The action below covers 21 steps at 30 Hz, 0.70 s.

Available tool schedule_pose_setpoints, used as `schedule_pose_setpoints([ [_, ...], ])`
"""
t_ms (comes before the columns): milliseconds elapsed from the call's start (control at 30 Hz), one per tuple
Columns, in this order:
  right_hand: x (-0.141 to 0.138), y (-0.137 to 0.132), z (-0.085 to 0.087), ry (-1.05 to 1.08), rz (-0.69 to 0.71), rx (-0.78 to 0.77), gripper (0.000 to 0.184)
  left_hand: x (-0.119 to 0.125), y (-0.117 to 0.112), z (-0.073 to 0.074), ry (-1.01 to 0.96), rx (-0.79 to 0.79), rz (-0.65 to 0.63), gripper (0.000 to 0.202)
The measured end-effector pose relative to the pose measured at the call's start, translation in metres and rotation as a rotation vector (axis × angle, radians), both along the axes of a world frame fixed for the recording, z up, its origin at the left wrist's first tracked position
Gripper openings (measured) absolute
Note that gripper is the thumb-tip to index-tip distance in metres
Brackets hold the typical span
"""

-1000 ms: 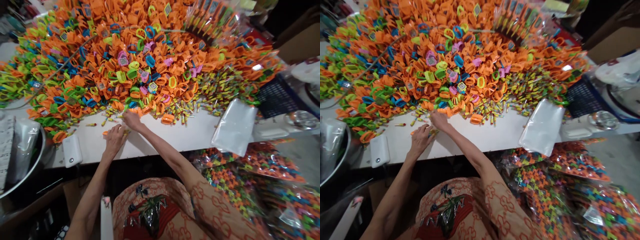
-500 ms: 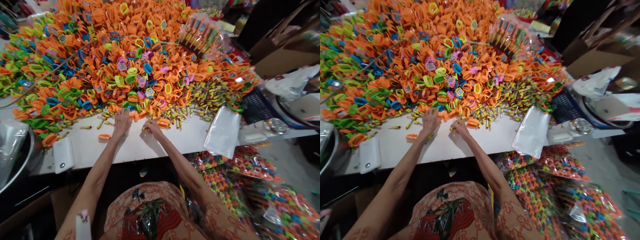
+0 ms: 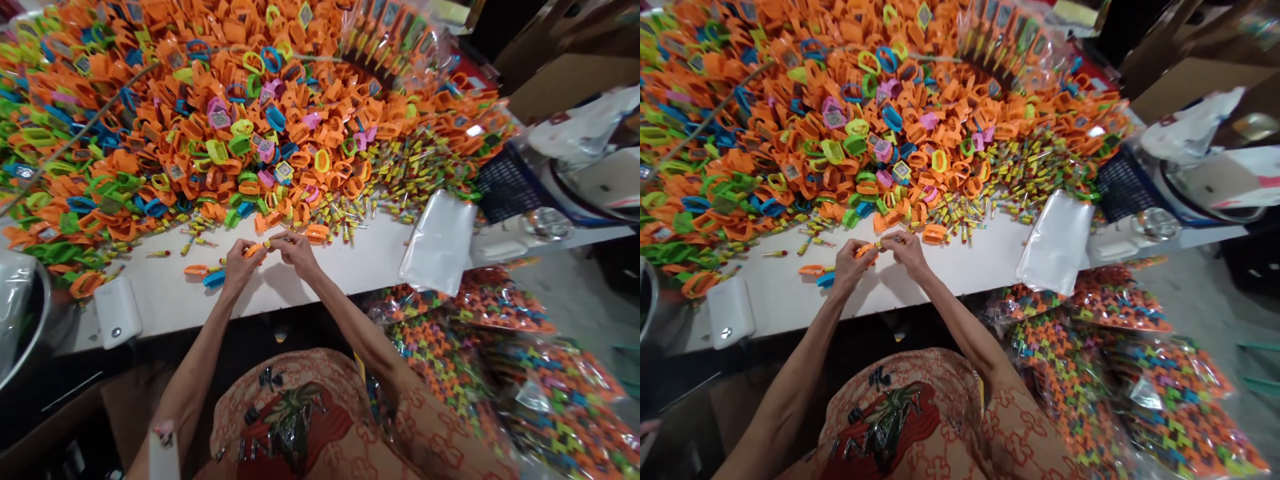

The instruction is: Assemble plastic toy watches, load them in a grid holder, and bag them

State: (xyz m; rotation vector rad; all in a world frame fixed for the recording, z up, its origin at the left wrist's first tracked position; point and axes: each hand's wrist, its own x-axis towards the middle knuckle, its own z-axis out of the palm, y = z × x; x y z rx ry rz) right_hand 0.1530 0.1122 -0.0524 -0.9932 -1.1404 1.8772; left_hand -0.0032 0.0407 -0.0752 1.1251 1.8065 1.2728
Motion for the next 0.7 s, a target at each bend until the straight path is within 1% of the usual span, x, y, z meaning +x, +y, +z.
schedule_pose_setpoints([
  [33,0.0,-0.003,0.002,-0.003,0.021,0.01,0.036,0.004,-0.004,0.002,0.003,0.019,0.011,0.045],
  [100,0.002,-0.007,0.006,-0.009,0.04,0.026,0.039,0.008,-0.01,0.007,0.083,0.071,-0.004,0.042],
  [200,0.007,-0.01,0.009,-0.018,0.048,0.042,0.04,0.009,-0.014,0.012,0.241,0.165,-0.085,0.034],
  [267,0.01,-0.011,0.01,-0.032,0.066,0.056,0.04,0.007,-0.016,0.011,0.3,0.212,-0.125,0.031],
  [333,0.011,-0.011,0.01,-0.051,0.09,0.068,0.041,0.006,-0.018,0.009,0.351,0.216,-0.144,0.029],
  [467,0.014,-0.011,0.011,-0.077,0.133,0.081,0.042,0.004,-0.022,0.002,0.436,0.159,-0.154,0.024],
  [567,0.017,-0.012,0.013,-0.084,0.169,0.09,0.04,0.003,-0.025,0.001,0.479,0.164,-0.226,0.022],
  [633,0.018,-0.012,0.013,-0.092,0.188,0.089,0.039,0.002,-0.026,0.001,0.506,0.177,-0.277,0.017],
  [700,0.019,-0.013,0.012,-0.103,0.196,0.086,0.038,0.002,-0.027,0.001,0.508,0.168,-0.294,0.015],
])
